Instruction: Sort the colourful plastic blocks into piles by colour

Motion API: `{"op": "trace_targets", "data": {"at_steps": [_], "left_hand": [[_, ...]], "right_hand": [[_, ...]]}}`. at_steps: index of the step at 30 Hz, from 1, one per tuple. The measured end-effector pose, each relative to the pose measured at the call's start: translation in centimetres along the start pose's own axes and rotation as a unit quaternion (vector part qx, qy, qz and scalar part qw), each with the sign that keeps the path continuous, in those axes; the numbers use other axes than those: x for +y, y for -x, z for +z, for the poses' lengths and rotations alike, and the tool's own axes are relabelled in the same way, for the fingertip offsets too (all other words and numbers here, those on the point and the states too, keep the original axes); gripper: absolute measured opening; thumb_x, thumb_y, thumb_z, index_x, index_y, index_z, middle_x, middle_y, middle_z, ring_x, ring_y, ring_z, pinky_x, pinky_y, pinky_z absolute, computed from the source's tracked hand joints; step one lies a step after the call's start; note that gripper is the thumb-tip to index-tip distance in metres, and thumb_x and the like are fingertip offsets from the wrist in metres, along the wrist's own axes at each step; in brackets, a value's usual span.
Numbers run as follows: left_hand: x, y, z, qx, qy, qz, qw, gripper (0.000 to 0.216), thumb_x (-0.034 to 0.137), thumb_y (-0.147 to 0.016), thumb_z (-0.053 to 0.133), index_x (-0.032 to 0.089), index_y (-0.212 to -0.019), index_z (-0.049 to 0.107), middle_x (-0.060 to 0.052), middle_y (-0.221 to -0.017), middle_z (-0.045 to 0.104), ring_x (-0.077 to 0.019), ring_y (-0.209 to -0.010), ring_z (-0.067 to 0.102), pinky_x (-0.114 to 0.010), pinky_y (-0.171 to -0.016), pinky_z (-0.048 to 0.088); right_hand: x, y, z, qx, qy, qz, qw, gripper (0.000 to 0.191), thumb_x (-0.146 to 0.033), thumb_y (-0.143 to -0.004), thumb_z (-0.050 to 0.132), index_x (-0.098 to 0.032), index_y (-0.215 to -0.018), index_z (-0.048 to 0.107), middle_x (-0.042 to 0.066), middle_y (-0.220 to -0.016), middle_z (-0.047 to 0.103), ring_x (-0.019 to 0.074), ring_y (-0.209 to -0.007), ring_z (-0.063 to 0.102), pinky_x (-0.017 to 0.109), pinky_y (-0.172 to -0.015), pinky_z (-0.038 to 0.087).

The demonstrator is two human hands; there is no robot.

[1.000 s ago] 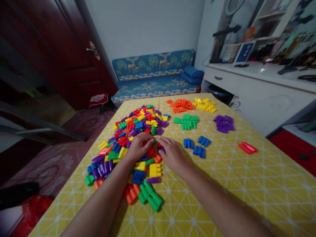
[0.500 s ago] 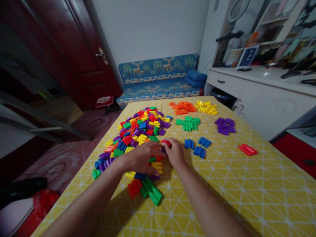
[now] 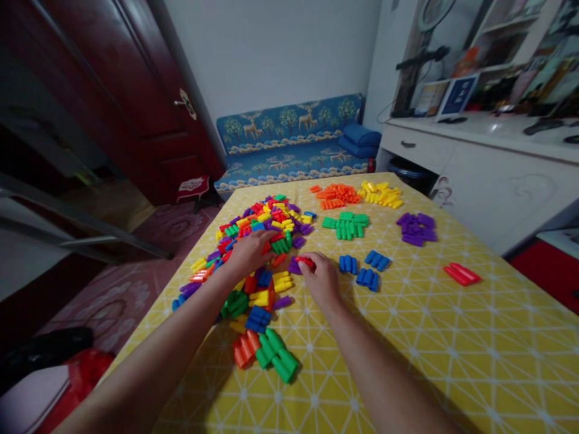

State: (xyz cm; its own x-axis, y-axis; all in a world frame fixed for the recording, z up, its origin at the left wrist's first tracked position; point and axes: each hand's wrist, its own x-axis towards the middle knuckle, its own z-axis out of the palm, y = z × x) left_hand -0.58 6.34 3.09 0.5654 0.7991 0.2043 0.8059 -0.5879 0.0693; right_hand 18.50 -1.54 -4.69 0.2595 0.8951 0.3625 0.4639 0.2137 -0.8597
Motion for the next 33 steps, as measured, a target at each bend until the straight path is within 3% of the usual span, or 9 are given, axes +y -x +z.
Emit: {"op": "trace_targets", "data": {"at_steps": [4, 6, 8, 11, 15, 22, 28, 33], "left_hand": [[-1.0, 0.5, -0.9, 0.077, 0.029, -0.111, 0.990, 0.040, 0.036, -0.088, 0.061, 0.025, -0.127, 0.062, -0.010, -0.115, 0.072, -0.0287, -0.102, 0.068, -0.034, -0.079, 0.053], [-1.8, 1.2, -1.7, 0.075, 0.041, -0.135, 0.987, 0.029, 0.036, -0.088, 0.060, 0.025, -0.113, 0.070, -0.008, -0.105, 0.075, -0.0277, -0.098, 0.069, -0.034, -0.079, 0.053], [-2.6, 1.8, -2.3, 0.027, 0.036, -0.120, 0.992, 0.025, 0.032, -0.083, 0.065, 0.025, -0.105, 0.074, -0.008, -0.102, 0.076, -0.0280, -0.097, 0.069, -0.034, -0.082, 0.053], [-3.2, 2.2, -2.5, -0.039, 0.017, -0.057, 0.997, 0.040, 0.020, -0.073, 0.067, 0.026, -0.112, 0.073, -0.008, -0.113, 0.073, -0.0289, -0.106, 0.066, -0.035, -0.089, 0.051], [-2.6, 2.0, -1.2, -0.047, -0.024, -0.025, 0.998, 0.061, 0.013, -0.071, 0.061, 0.029, -0.130, 0.063, -0.009, -0.122, 0.069, -0.0335, -0.113, 0.060, -0.043, -0.094, 0.049], [-2.1, 1.9, 0.6, 0.039, -0.023, -0.079, 0.996, 0.053, 0.020, -0.080, 0.061, 0.025, -0.133, 0.058, -0.013, -0.114, 0.071, -0.0348, -0.110, 0.063, -0.044, -0.089, 0.048], [-1.8, 1.4, 0.6, 0.187, 0.175, -0.168, 0.952, 0.047, 0.032, -0.085, 0.063, 0.022, -0.129, 0.050, -0.004, -0.087, 0.071, -0.0228, -0.077, 0.068, -0.030, -0.068, 0.048], [-0.8, 1.2, 0.7, 0.199, 0.299, -0.155, 0.920, 0.047, 0.041, -0.084, 0.065, 0.020, -0.123, 0.050, 0.000, -0.072, 0.066, -0.0191, -0.064, 0.064, -0.026, -0.057, 0.045]], "right_hand": [[-0.1, 0.0, 0.0, -0.006, 0.011, -0.008, 1.000, 0.021, -0.034, -0.083, 0.057, -0.022, -0.093, 0.071, 0.007, -0.096, 0.073, 0.0227, -0.089, 0.067, 0.035, -0.078, 0.052], [-0.1, 0.0, 0.1, -0.006, 0.014, -0.015, 1.000, 0.020, -0.033, -0.083, 0.057, -0.022, -0.093, 0.071, 0.007, -0.095, 0.073, 0.0225, -0.088, 0.067, 0.035, -0.079, 0.052], [-0.1, 0.0, 0.1, -0.007, 0.012, -0.019, 1.000, 0.021, -0.033, -0.084, 0.056, -0.021, -0.093, 0.071, 0.007, -0.096, 0.073, 0.0225, -0.089, 0.066, 0.036, -0.080, 0.052], [-0.1, 0.0, 0.2, -0.011, 0.007, -0.014, 1.000, 0.021, -0.033, -0.084, 0.056, -0.022, -0.094, 0.070, 0.007, -0.097, 0.073, 0.0227, -0.091, 0.066, 0.037, -0.082, 0.052], [-0.1, 0.0, 0.1, -0.012, 0.003, -0.004, 1.000, 0.021, -0.032, -0.082, 0.057, -0.022, -0.093, 0.071, 0.007, -0.098, 0.073, 0.0231, -0.092, 0.066, 0.037, -0.083, 0.052], [-0.2, 0.1, 0.1, -0.005, 0.004, -0.010, 1.000, 0.020, -0.034, -0.082, 0.058, -0.023, -0.092, 0.071, 0.006, -0.096, 0.073, 0.0227, -0.089, 0.067, 0.037, -0.080, 0.053], [-0.2, 0.0, 0.1, -0.005, 0.002, -0.004, 1.000, 0.021, -0.036, -0.081, 0.058, -0.023, -0.091, 0.071, 0.007, -0.095, 0.074, 0.0234, -0.088, 0.068, 0.037, -0.079, 0.054], [-0.4, 0.1, 0.0, 0.003, -0.046, 0.018, 0.999, 0.025, -0.040, -0.081, 0.059, -0.022, -0.094, 0.071, 0.007, -0.096, 0.074, 0.0237, -0.087, 0.069, 0.036, -0.078, 0.054]]}}
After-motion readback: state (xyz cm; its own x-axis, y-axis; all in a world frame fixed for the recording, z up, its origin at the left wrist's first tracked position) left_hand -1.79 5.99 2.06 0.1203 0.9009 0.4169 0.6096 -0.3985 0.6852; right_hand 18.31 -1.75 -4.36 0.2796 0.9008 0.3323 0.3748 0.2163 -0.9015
